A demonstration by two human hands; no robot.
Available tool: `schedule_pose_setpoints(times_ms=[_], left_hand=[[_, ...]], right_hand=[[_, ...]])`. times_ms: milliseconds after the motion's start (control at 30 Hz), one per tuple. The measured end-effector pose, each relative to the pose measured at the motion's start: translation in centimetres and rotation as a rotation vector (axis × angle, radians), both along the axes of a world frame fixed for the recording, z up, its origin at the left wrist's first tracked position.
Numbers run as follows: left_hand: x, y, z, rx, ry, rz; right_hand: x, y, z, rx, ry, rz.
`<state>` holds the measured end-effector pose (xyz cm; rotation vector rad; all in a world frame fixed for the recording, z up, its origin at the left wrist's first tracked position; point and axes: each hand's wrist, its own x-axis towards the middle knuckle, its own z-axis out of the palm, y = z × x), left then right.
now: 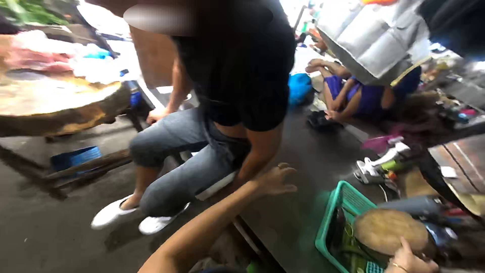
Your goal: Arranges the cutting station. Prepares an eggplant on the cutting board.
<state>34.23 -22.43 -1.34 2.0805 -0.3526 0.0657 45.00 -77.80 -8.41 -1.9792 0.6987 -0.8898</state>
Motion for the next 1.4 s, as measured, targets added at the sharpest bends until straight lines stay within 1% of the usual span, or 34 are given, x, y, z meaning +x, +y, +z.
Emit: schedule_pose_setpoints(times_ms=[33,100,167,233,300,333,400,467,533,600,633,700,733,767,833,867,900,933,967,1000,1033,1067,1100,1133,1167,1233,1333,1400], left_hand=[[0.4,0.5,-0.8,0.006,0.047,0.021],[0.6,1.3,-2.3,0.024,0.126,0.053],[0.7,1.9,-3.9,0.038,0.191,0.078],[0.9,1.9,-5.2,0.043,0.246,0.084],[1.3,1.5,-6.2,0.045,0.301,0.051],[1.6,1.2,-6.5,0.034,0.333,0.021],[2.5,0.7,-7.0,-0.009,0.381,-0.041],[3.2,0.1,-7.3,-0.130,0.438,-0.094],[3.5,-0.6,-7.8,-0.346,0.547,-0.094],[3.3,-1.1,-8.8,-0.569,0.689,-0.049],[3.0,-1.1,-9.5,-0.668,0.723,-0.020],[2.1,-0.7,-10.8,-0.851,0.724,0.099],[1.7,-0.6,-12.0,-0.940,0.693,0.213],[1.4,-0.1,-13.8,-1.005,0.645,0.336],[1.4,2.4,-16.9,-1.082,0.547,0.479],[1.5,4.0,-18.0,-1.102,0.518,0.509],[1.6,5.4,-18.8,-1.116,0.503,0.521],[1.8,6.7,-19.3,-1.125,0.490,0.535],[2.0,7.9,-19.5,-1.124,0.473,0.560],[2.3,9.1,-19.4,-1.106,0.449,0.587],[2.6,10.3,-19.4,-1.071,0.424,0.620],[3.0,11.5,-19.3,-1.028,0.398,0.650],[3.3,12.5,-18.8,-0.988,0.375,0.676],[3.5,13.5,-18.2,-0.949,0.356,0.695],[3.6,14.4,-17.5,-0.914,0.344,0.717],[3.6,15.9,-16.4,-0.857,0.348,0.791],[4.5,17.9,-16.3,-0.816,0.379,0.846],[4.7,19.7,-17.5,-0.807,0.397,0.868]], right_hand=[[0.8,-0.9,-1.0,-0.027,-0.062,0.012],[0.4,-0.6,-0.6,-0.138,-0.123,0.002],[-1.3,1.2,1.7,-0.270,-0.131,0.003],[-3.3,3.3,4.2,-0.342,-0.141,0.041],[-5.2,5.6,6.2,-0.349,-0.173,0.110],[-5.9,6.9,6.8,-0.317,-0.212,0.155],[-7.3,10.9,7.9,-0.154,-0.296,0.232],[-8.3,15.6,8.3,0.091,-0.338,0.297],[-8.8,20.6,7.6,0.350,-0.313,0.330],[-9.2,26.4,6.8,0.608,-0.235,0.346],[-9.2,29.2,6.3,0.720,-0.185,0.360],[-9.1,34.3,4.8,0.873,-0.053,0.395],[-8.9,36.1,3.4,0.919,0.011,0.389],[-8.7,37.4,1.8,0.949,0.086,0.395],[-8.0,39.1,-1.2,0.970,0.238,0.501],[-7.6,39.4,-2.1,0.936,0.305,0.595],[-7.4,39.2,-2.3,0.856,0.363,0.697],[-7.1,38.5,-1.8,0.724,0.405,0.789],[-6.9,37.5,-0.9,0.531,0.415,0.832],[-6.8,36.0,-0.1,0.300,0.406,0.801],[-6.9,34.0,0.3,0.073,0.419,0.707],[-7.1,31.6,0.4,-0.120,0.477,0.594],[-7.4,29.2,0.1,-0.257,0.557,0.482],[-7.8,27.1,-0.5,-0.323,0.636,0.393],[-8.1,25.6,-1.4,-0.336,0.706,0.340],[-8.2,24.4,-3.5,-0.346,0.785,0.316],[-7.6,25.2,-5.5,-0.397,0.741,0.329],[-7.6,27.6,-5.7,-0.403,0.698,0.380]])
